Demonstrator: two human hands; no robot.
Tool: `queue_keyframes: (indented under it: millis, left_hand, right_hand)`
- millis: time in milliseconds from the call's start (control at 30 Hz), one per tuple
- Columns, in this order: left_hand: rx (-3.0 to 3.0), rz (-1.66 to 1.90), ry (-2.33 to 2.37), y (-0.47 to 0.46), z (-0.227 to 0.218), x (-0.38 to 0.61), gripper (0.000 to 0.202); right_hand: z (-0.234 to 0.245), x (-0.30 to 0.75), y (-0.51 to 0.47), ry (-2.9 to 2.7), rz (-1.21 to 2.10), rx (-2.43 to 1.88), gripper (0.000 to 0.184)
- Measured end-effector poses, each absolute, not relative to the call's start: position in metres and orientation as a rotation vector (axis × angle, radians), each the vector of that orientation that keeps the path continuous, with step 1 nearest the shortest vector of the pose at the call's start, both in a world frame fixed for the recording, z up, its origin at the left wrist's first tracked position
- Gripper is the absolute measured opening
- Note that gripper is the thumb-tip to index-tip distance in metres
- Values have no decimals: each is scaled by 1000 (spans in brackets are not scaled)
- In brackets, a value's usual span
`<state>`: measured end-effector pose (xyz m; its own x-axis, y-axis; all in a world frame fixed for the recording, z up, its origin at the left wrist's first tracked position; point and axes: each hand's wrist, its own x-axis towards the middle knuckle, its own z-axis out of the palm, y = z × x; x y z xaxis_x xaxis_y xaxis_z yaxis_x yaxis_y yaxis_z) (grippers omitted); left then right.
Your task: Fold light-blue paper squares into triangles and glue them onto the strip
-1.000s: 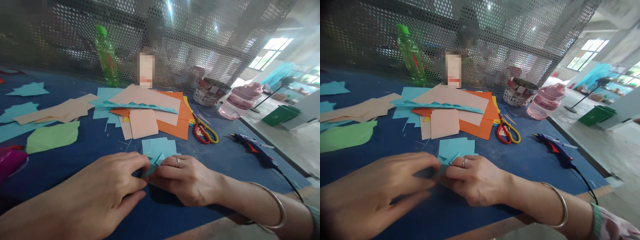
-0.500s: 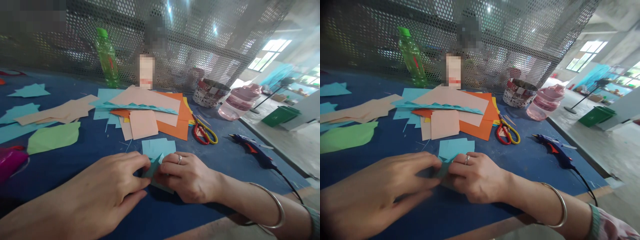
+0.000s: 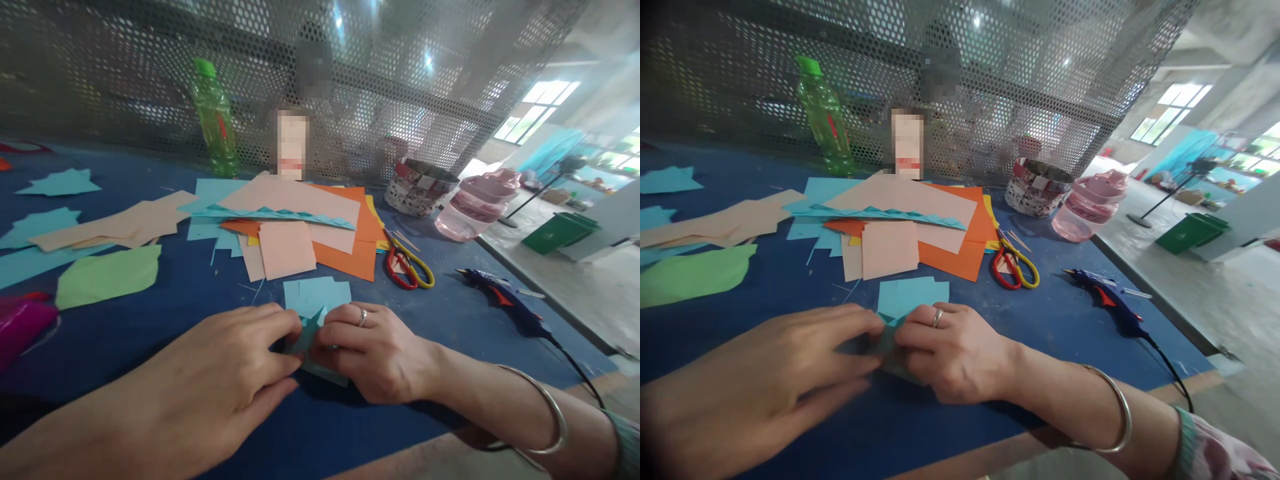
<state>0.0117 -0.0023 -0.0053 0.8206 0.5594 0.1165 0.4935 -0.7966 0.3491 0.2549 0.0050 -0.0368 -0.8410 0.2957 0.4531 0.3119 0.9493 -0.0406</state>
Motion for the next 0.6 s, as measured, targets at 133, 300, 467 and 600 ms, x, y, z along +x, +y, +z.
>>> queue_keyframes:
  millis: [133, 300, 467, 600]
  left_hand:
    - [2689, 357, 798, -2, -7, 13, 25]
    - [2739, 437, 759, -1, -11, 14, 26]
    - [2745, 427, 766, 0, -11, 13, 28]
    - [2776, 462, 787, 2, -11, 13, 29]
  right_hand:
    - [-29, 257, 13, -2602, 155, -635, 35]
    - [-25, 259, 23, -2634, 366, -664, 39]
    - [-27, 260, 25, -2602, 402, -660, 18]
    - [-28, 258, 21, -2542, 423, -677, 11]
